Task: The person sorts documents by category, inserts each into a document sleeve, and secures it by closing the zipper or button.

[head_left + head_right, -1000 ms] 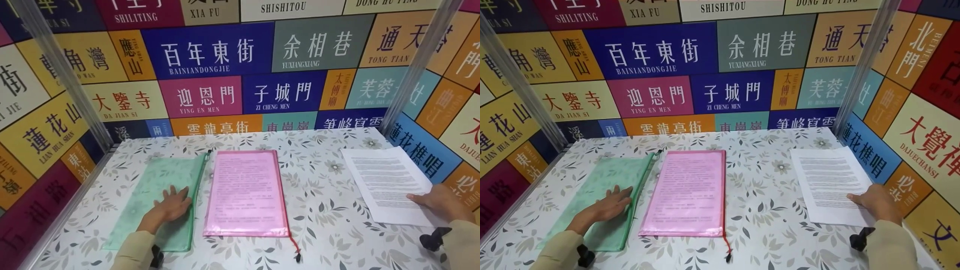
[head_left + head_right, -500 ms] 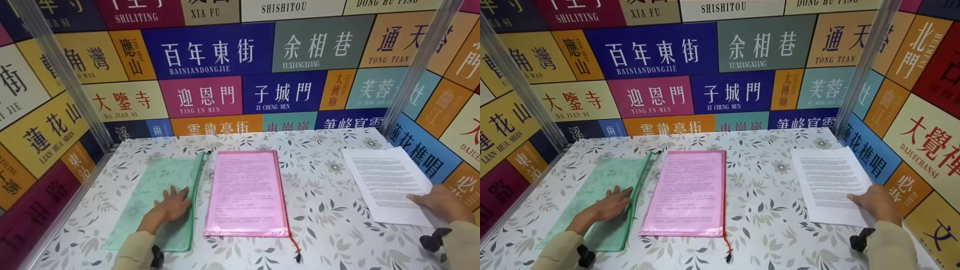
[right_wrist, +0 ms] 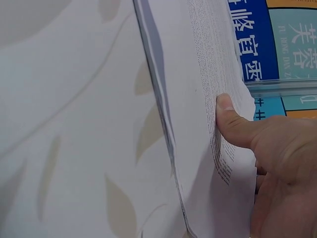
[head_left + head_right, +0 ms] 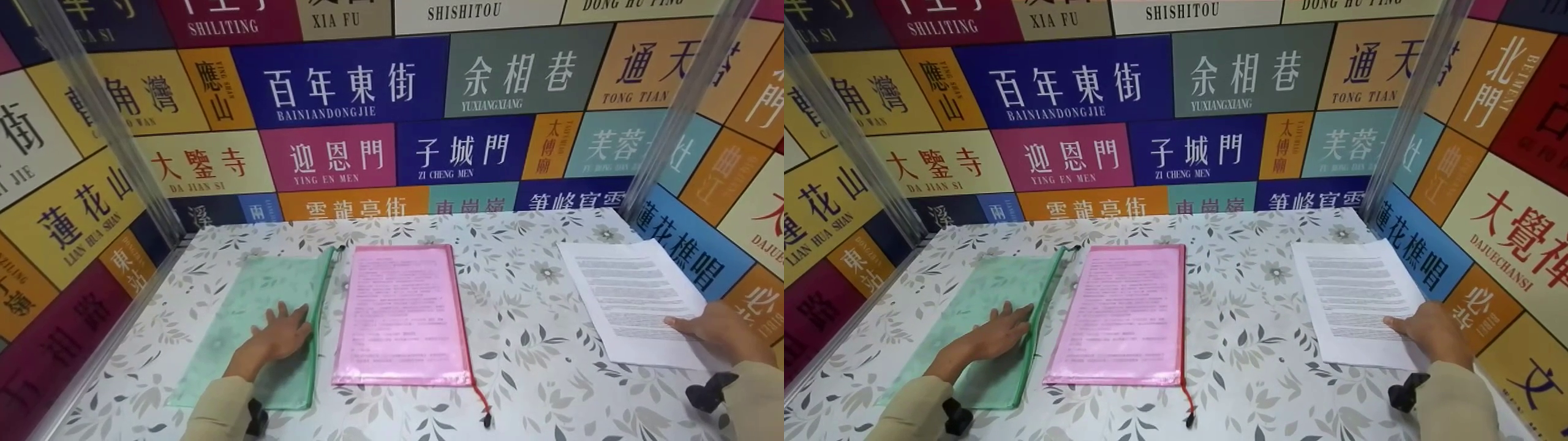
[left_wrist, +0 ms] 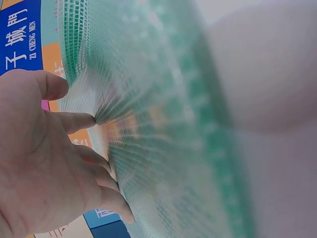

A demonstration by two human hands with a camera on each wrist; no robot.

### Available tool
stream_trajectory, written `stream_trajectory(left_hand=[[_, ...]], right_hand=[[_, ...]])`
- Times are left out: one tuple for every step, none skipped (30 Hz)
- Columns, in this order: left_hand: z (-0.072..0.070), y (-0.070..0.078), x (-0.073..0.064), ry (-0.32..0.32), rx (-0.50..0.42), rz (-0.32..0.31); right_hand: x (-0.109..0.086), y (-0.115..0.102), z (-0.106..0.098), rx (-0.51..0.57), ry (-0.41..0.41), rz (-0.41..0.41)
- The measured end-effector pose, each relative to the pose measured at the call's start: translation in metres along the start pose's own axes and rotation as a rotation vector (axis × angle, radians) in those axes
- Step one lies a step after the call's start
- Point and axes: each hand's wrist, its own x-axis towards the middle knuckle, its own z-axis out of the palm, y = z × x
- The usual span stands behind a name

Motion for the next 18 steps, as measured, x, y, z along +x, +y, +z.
stream_trajectory(left_hand=[[0.0000, 0.0001, 0.0001, -0.002, 0.000, -0.001], [-0.0002, 0.0004, 0.0000, -0.004, 0.000, -0.003], [-0.0005, 0.0005, -0.0002, -0.004, -0.003, 0.000], [-0.0009, 0.0007, -0.0006, -0.003, -0.005, 0.003], [-0.0012, 0.0007, -0.0007, -0.002, -0.007, 0.005], [-0.0015, 0.0006, -0.0007, 0.001, -0.008, 0.009], [-0.0018, 0.0008, -0.0007, 0.002, -0.011, 0.012], [-0.0021, 0.0012, -0.0008, 0.005, -0.013, 0.014], [-0.0023, 0.0013, -0.0007, 0.006, -0.015, 0.016], [-0.0023, 0.0014, -0.0003, 0.007, -0.012, 0.013], [-0.0021, 0.0014, 0.0000, 0.007, -0.010, 0.010], [-0.0019, 0.0016, 0.0001, 0.006, -0.010, 0.009], [-0.0017, 0.0017, 0.0003, 0.004, -0.009, 0.007], [-0.0013, 0.0016, 0.0004, 0.003, -0.009, 0.005], [-0.0010, 0.0015, 0.0003, 0.002, -0.009, 0.004], [-0.0007, 0.0015, 0.0002, 0.002, -0.010, 0.003], [-0.0005, 0.0018, 0.0000, 0.003, -0.011, 0.003], [-0.0004, 0.0019, -0.0001, 0.004, -0.013, 0.004]], right_hand=[[0.0005, 0.0005, 0.0000, 0.004, 0.000, 0.001], [0.0009, 0.0009, 0.0000, 0.006, 0.004, 0.002], [0.0012, 0.0017, 0.0000, 0.010, 0.006, -0.007], [0.0015, 0.0025, 0.0001, 0.013, 0.008, -0.013], [0.0018, 0.0032, 0.0002, 0.017, 0.011, -0.021], [0.0021, 0.0038, 0.0003, 0.018, 0.014, -0.032], [0.0027, 0.0046, 0.0004, 0.022, 0.019, -0.042], [0.0030, 0.0052, 0.0007, 0.021, 0.024, -0.050], [0.0034, 0.0057, 0.0010, 0.022, 0.028, -0.057], [0.0037, 0.0060, 0.0012, 0.021, 0.030, -0.057], [0.0043, 0.0063, 0.0015, 0.020, 0.032, -0.056], [0.0048, 0.0065, 0.0017, 0.018, 0.033, -0.053], [0.0051, 0.0069, 0.0021, 0.019, 0.033, -0.049], [0.0052, 0.0071, 0.0023, 0.016, 0.034, -0.045], [0.0053, 0.0073, 0.0025, 0.016, 0.034, -0.044], [0.0053, 0.0080, 0.0031, 0.028, 0.037, -0.050], [0.0053, 0.0087, 0.0037, 0.043, 0.038, -0.058], [0.0050, 0.0095, 0.0044, 0.055, 0.043, -0.068]])
